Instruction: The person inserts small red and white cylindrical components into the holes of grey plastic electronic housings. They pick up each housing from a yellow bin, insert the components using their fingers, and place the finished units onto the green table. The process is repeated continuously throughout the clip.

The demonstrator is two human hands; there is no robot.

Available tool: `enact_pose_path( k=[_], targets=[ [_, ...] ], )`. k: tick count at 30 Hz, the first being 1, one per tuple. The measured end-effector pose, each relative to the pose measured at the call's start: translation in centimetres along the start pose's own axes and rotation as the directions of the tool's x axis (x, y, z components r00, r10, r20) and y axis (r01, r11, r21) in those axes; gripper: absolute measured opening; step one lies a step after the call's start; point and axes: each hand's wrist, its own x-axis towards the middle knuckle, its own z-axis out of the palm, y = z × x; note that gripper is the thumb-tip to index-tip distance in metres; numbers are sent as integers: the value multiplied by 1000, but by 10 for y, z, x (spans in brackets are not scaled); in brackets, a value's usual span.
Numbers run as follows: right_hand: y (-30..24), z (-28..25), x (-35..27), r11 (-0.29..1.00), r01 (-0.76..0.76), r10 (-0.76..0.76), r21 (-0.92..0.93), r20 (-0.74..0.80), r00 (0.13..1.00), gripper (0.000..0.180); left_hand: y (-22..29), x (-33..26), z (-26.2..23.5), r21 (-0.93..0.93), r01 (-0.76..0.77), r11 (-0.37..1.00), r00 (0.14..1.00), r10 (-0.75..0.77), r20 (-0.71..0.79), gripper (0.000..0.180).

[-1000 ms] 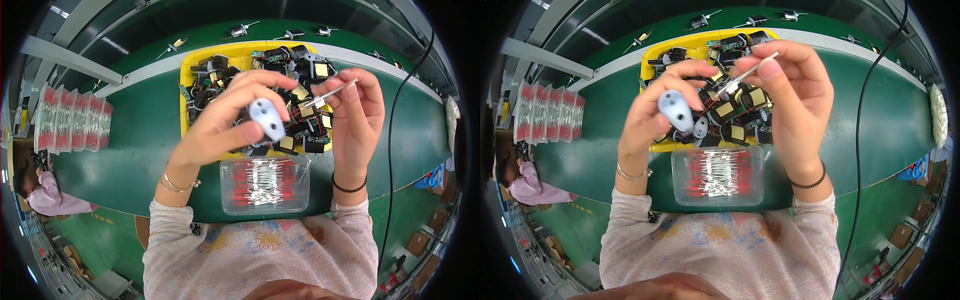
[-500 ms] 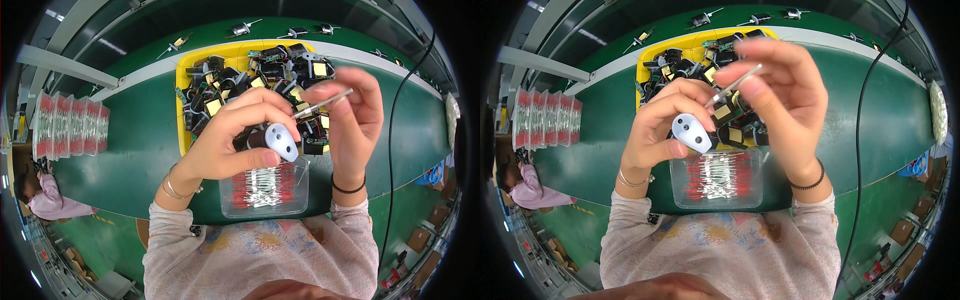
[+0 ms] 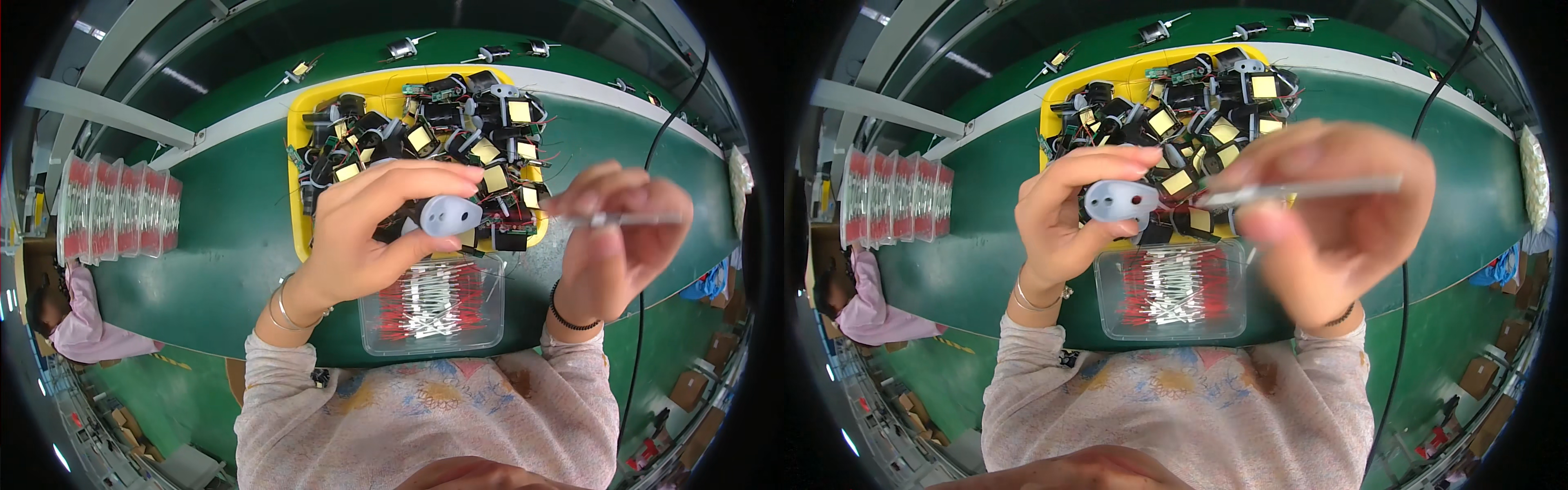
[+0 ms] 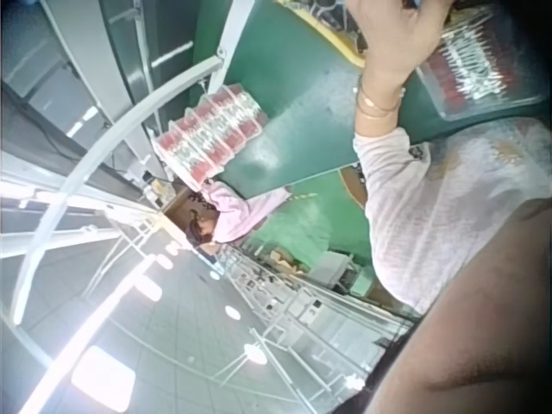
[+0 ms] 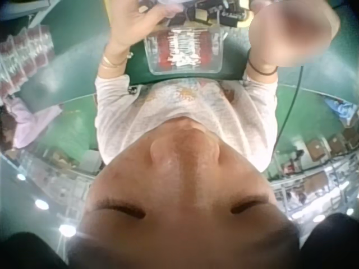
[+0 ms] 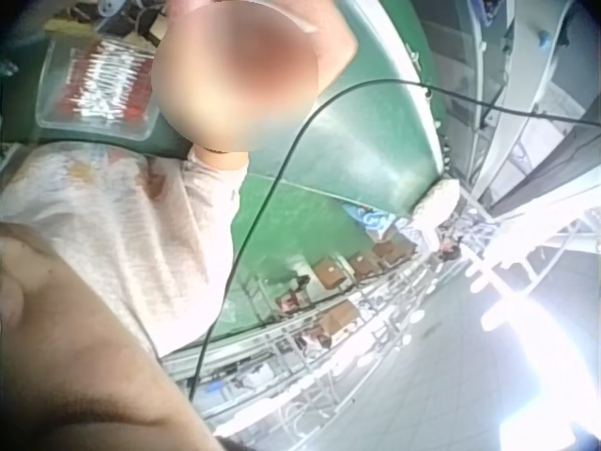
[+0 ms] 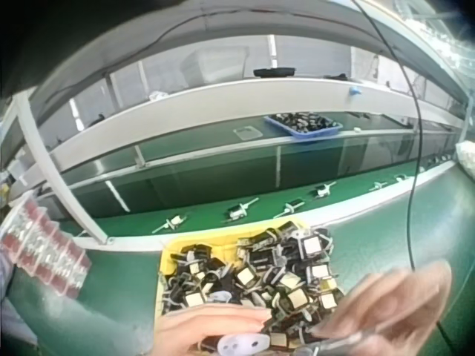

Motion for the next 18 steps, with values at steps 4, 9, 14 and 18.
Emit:
enact_pose_path(
  k=[4, 9, 14, 18],
  targets=[
    [-8, 1, -6, 994, 69, -51, -85, 193, 980, 26, -3, -4, 2, 16, -140, 990, 988, 141, -58, 35],
    [-15, 4, -7, 986, 8, 18, -169, 150, 988, 26, -2, -2, 2, 158, -240, 958, 969, 247, -25, 39],
    [-13, 0, -2, 978, 105, -54, -182, 267, 962, 26, -2, 0, 7, 218, -240, 946, 961, 263, -87, 29],
    [-22, -1, 0, 951, 92, 3, -296, 305, 952, 27, 0, -1, 8, 242, -217, 946, 964, 246, -98, 30]
  ],
)
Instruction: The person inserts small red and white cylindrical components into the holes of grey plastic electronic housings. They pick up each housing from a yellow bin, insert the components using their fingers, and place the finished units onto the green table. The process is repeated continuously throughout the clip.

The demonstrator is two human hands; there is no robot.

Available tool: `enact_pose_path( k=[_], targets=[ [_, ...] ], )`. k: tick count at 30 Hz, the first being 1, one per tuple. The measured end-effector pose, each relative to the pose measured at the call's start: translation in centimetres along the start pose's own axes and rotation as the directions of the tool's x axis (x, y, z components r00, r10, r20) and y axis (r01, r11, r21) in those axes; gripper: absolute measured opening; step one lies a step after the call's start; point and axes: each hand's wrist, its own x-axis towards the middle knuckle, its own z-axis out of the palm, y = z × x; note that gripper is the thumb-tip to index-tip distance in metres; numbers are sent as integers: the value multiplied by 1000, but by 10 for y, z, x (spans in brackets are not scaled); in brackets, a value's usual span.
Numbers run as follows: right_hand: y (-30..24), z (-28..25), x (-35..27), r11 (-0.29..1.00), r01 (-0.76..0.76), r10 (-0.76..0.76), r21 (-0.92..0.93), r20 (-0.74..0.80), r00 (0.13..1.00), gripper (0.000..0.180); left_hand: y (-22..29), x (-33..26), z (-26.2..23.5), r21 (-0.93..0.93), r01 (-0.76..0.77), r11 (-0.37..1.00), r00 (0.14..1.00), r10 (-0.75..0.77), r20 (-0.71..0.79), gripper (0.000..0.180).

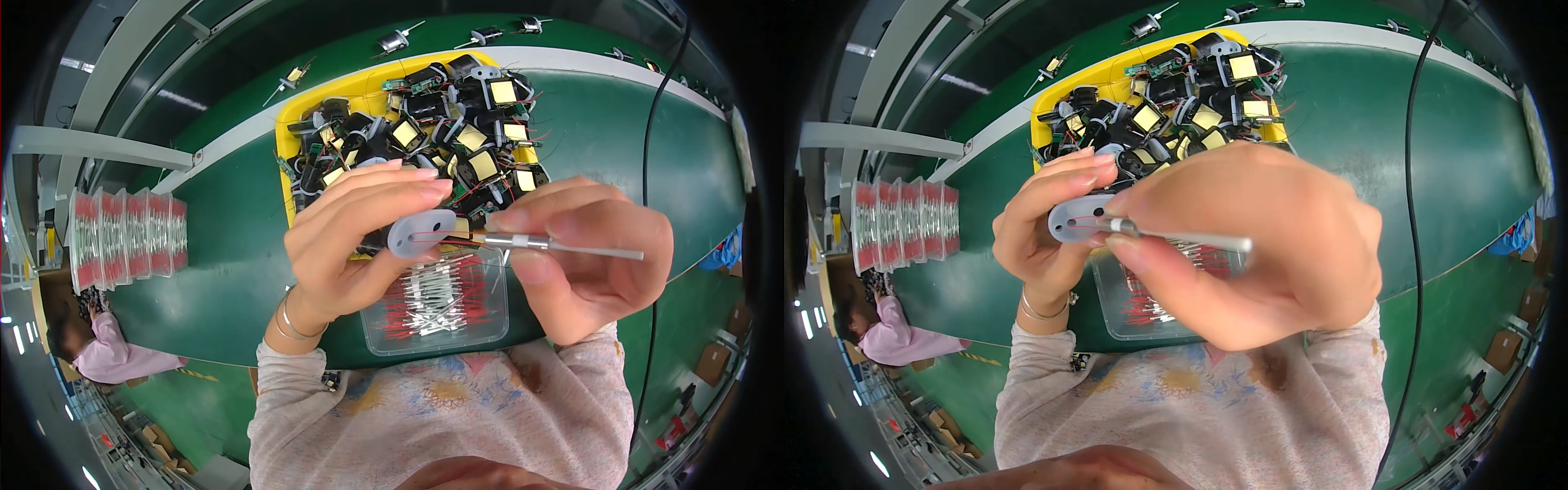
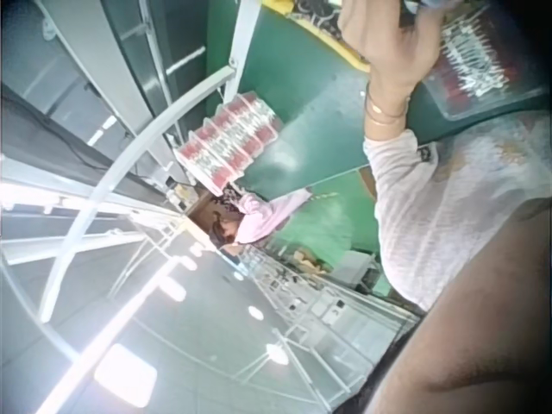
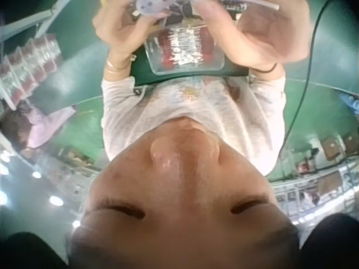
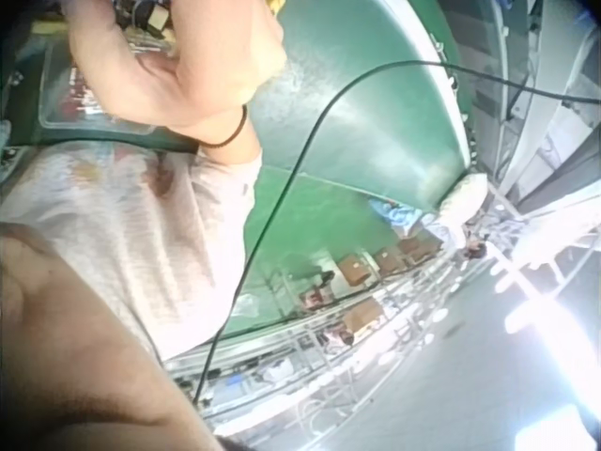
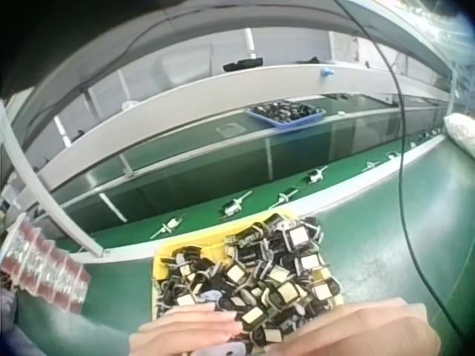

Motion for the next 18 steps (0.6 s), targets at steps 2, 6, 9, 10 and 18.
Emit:
enact_pose_path(
  k=[2, 6, 9, 10, 18],
  targets=[
    [-3, -5, 2, 998, -6, 8, -58, 36, 999, 28, 1, 3, 1, -8, 2, 1000, 1000, -2, 6, 30],
    [1, 2, -1, 998, 51, -52, -36, -22, 998, 30, 1, -1, 1, 21, 4, 1000, 1000, -4, 3, 32],
    [-3, 1, 0, 995, 95, -95, -23, -5, 995, 30, -1, 0, 0, 32, -2, 999, 1000, 2, -3, 34],
    [-5, 3, -2, 994, 103, -104, -39, -30, 994, 30, -1, 0, -1, 39, -3, 999, 1000, 3, -5, 34],
    [-4, 10, -3, 982, 162, -173, -102, -114, 978, 34, 1, 0, -2, 54, 18, 998, 1000, -18, -12, 35]
  ],
)
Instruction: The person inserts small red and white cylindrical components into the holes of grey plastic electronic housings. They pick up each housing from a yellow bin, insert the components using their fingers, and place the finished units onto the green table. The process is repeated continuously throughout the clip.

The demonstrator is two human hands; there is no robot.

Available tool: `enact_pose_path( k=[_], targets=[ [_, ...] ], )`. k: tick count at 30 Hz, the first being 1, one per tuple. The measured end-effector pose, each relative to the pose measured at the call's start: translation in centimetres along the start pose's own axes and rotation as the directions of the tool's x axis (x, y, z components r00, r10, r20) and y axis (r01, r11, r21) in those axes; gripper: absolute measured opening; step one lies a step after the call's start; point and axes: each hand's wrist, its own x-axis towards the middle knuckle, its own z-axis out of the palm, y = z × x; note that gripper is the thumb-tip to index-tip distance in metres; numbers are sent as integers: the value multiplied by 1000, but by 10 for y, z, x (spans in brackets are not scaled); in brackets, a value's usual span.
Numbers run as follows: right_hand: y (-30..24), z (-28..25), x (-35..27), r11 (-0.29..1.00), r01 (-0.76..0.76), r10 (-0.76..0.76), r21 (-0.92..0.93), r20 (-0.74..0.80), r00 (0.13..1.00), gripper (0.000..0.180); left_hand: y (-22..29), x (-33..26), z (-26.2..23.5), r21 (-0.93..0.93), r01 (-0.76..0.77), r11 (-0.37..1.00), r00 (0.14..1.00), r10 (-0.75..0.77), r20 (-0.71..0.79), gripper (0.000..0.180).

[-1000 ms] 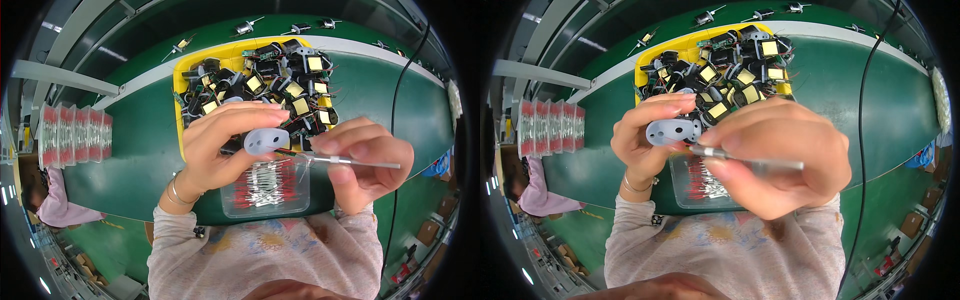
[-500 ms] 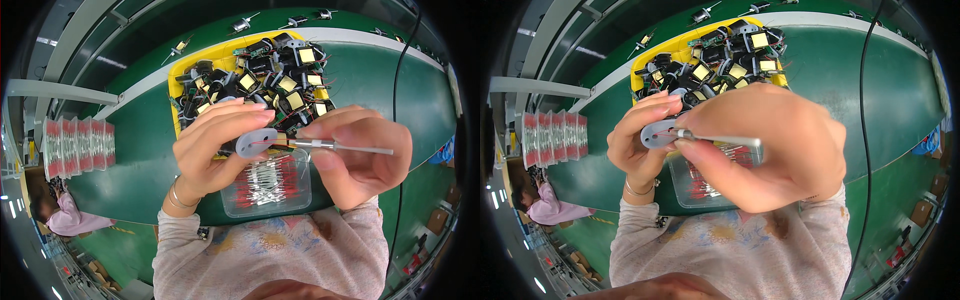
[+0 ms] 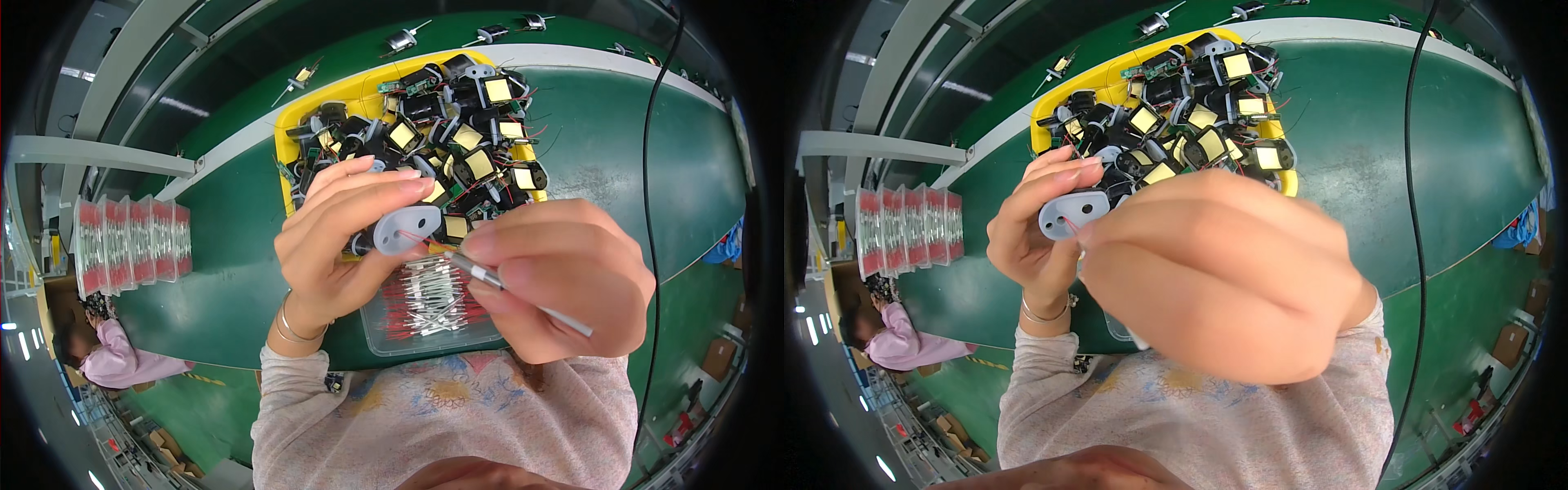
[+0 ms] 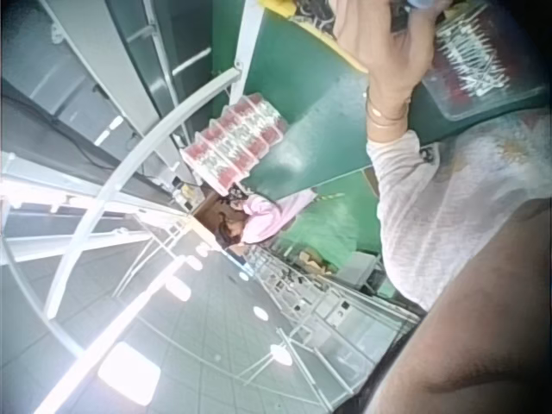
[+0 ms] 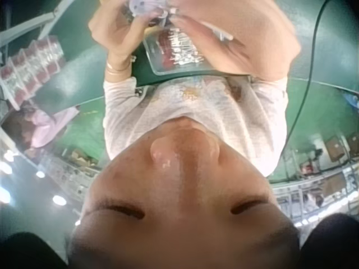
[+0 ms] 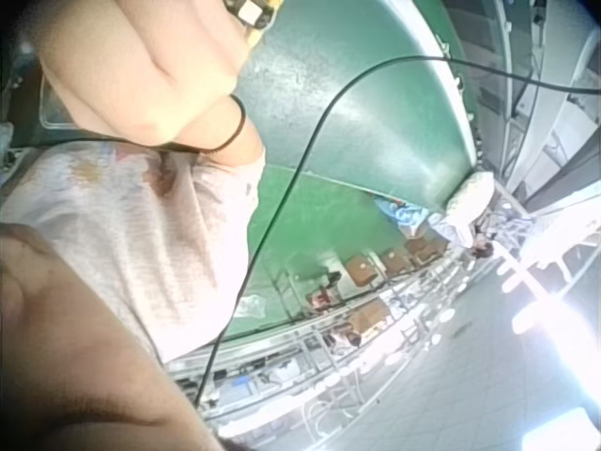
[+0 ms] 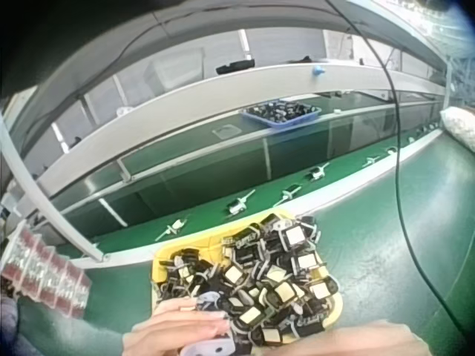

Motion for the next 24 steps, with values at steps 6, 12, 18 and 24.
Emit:
enact_pose_path(
  k=[6, 12, 18, 24],
  targets=[
    [1, 1, -2, 999, 46, -46, -14, 16, 999, 34, 0, 0, -2, 52, -21, 998, 1000, 21, -6, 35],
    [-1, 1, -1, 999, 38, -38, -19, 11, 999, 34, 1, 0, -3, 89, -49, 995, 999, 50, -9, 35],
    [2, 1, -3, 996, 83, -83, -27, 27, 996, 35, 3, 1, -4, 96, -59, 994, 998, 60, -8, 35],
    [1, 8, -10, 989, 119, -120, -88, -4, 993, 36, 3, -2, -5, 96, -44, 994, 999, 46, -26, 37]
  ],
)
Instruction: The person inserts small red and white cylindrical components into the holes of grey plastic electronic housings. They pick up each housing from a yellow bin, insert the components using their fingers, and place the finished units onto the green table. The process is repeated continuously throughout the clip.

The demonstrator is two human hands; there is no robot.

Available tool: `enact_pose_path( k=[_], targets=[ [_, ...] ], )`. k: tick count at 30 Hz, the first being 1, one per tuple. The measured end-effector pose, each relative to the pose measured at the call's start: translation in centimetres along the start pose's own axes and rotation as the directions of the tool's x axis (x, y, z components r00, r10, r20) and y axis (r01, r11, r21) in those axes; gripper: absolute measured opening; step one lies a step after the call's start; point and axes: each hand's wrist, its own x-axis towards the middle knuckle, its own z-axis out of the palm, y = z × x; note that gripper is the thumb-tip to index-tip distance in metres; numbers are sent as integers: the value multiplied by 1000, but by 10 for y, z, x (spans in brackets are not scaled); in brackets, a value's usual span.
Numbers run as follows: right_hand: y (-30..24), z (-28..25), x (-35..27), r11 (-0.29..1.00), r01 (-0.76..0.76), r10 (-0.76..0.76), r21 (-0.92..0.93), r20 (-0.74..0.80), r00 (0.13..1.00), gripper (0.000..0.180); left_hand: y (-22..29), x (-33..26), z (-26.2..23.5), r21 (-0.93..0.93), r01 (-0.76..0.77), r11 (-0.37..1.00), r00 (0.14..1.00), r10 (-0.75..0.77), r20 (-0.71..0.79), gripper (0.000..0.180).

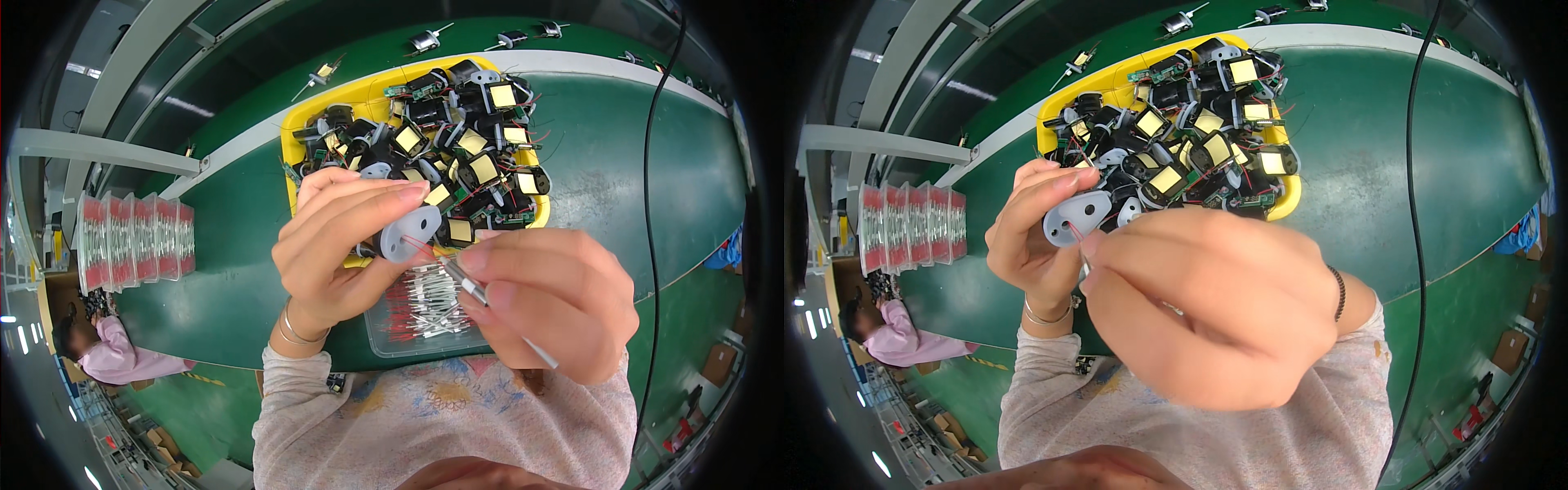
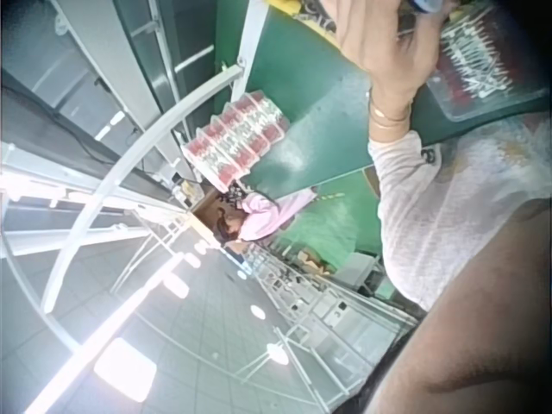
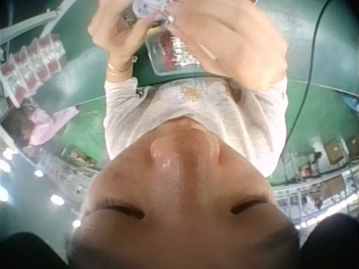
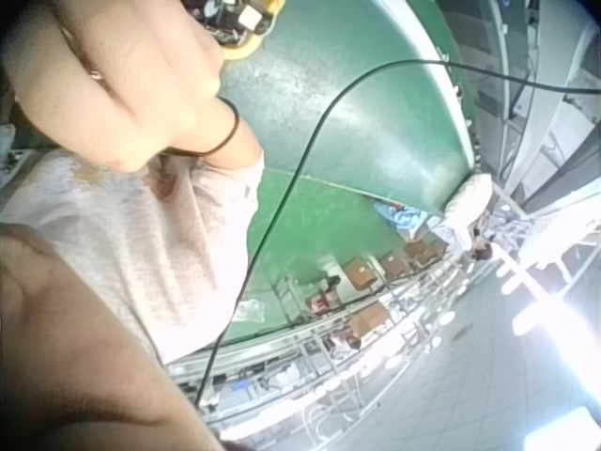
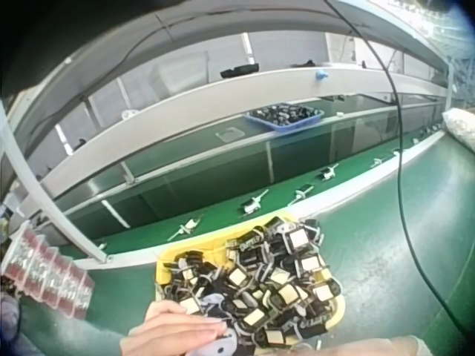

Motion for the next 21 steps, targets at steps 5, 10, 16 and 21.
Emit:
enact_pose_path(
  k=[5, 10, 16, 21],
  targets=[
    [8, 2, 3, 994, -78, 73, 79, 57, 996, 25, 9, -1, -1, -87, 90, 992, 996, -89, 14, 42],
    [18, -2, 13, 946, -271, 240, 175, 181, 954, 18, -4, -7, 0, -359, 153, 921, 988, -146, 47, 52],
    [18, 4, 4, 992, -125, 125, -6, 110, 986, 21, 7, -11, 5, -663, 326, 674, 918, -392, 52, 42],
    [18, 8, 2, 988, 54, -47, -143, 51, 998, 20, 12, -11, 2, -497, 282, 821, 943, -333, -14, 23]
  ],
)
